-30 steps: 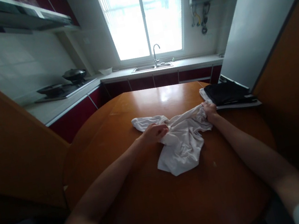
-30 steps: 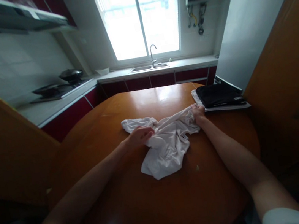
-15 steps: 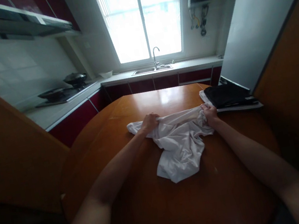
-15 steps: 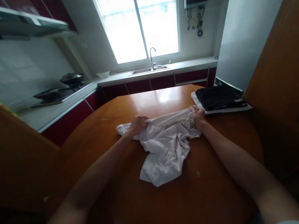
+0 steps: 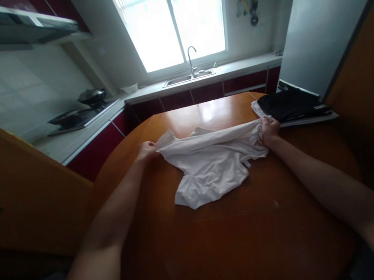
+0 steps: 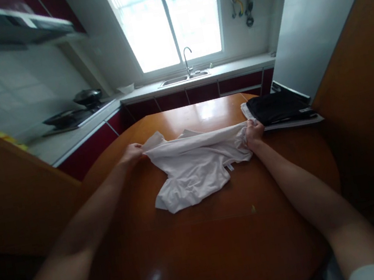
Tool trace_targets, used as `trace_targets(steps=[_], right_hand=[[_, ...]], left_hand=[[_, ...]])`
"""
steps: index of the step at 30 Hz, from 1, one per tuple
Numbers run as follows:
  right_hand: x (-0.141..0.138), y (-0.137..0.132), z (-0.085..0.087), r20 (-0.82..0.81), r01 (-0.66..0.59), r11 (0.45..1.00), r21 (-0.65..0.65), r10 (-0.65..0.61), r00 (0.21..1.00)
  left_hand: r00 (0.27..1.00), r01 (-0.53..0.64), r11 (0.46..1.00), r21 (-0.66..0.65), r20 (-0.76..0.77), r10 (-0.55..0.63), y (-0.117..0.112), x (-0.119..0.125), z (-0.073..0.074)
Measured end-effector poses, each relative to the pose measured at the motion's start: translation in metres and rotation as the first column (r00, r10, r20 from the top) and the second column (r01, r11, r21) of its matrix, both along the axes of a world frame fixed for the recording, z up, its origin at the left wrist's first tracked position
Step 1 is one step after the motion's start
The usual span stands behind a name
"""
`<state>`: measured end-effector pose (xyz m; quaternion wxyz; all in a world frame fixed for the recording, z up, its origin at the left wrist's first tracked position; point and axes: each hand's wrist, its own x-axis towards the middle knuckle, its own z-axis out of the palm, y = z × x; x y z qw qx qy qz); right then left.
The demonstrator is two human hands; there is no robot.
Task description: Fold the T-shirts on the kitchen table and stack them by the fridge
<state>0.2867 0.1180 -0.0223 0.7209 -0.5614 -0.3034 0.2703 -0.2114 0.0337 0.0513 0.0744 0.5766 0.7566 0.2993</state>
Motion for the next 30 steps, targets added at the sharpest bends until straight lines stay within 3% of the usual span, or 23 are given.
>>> trace_targets(steps=[3,5,9,12,14,17,20,23,28,30], right_hand=[[-0.002,0.0,0.0,0.006,-0.006,1.0,0.0,0.006,1.0],[-0.004,-0.002,0.001,0.011,-0.014,1.0,-0.001,0.014,1.0],[-0.007,-0.008,0.003,0.015,-0.059,0.998,0.016,0.059,0.998],[-0.006,-0.012,0.003,0.008,-0.105,0.994,0.032,0.105,0.994],[-0.005,-0.014,0.003,-0.016,-0.145,0.989,0.029,0.146,0.989],[-0.006,-0.015,0.003,-0.065,-0.231,0.973,0.014,0.231,0.971],[-0.007,-0.017,0.006,-0.108,-0.329,0.944,0.019,0.329,0.938],[-0.008,-0.022,0.009,-0.128,-0.472,0.881,0.041,0.473,0.872],[-0.011,-0.034,0.021,-0.135,-0.63,0.774,0.059,0.632,0.764],[-0.015,-0.042,0.031,-0.082,-0.659,0.752,0.026,0.658,0.748]], left_hand=[[0.993,-0.019,0.998,-0.059,-0.117,0.012,-0.001,0.001,0.003],[0.979,0.01,1.0,-0.022,-0.205,-0.015,0.008,0.014,0.007],[0.937,0.2,0.98,0.012,-0.294,-0.188,0.039,0.069,0.013],[0.84,0.369,0.926,-0.077,-0.399,-0.368,0.063,0.118,0.009],[0.776,0.413,0.894,-0.172,-0.447,-0.445,0.076,0.145,0.004],[0.754,0.406,0.872,-0.272,-0.44,-0.488,0.092,0.168,-0.007],[0.788,0.355,0.885,-0.3,-0.414,-0.456,0.106,0.172,-0.012],[0.839,0.281,0.924,-0.26,-0.4,-0.368,0.119,0.163,-0.005],[0.906,0.165,0.985,-0.051,-0.388,-0.172,0.125,0.137,0.029],[0.949,0.149,0.988,0.047,-0.286,-0.13,0.121,0.121,0.046]])
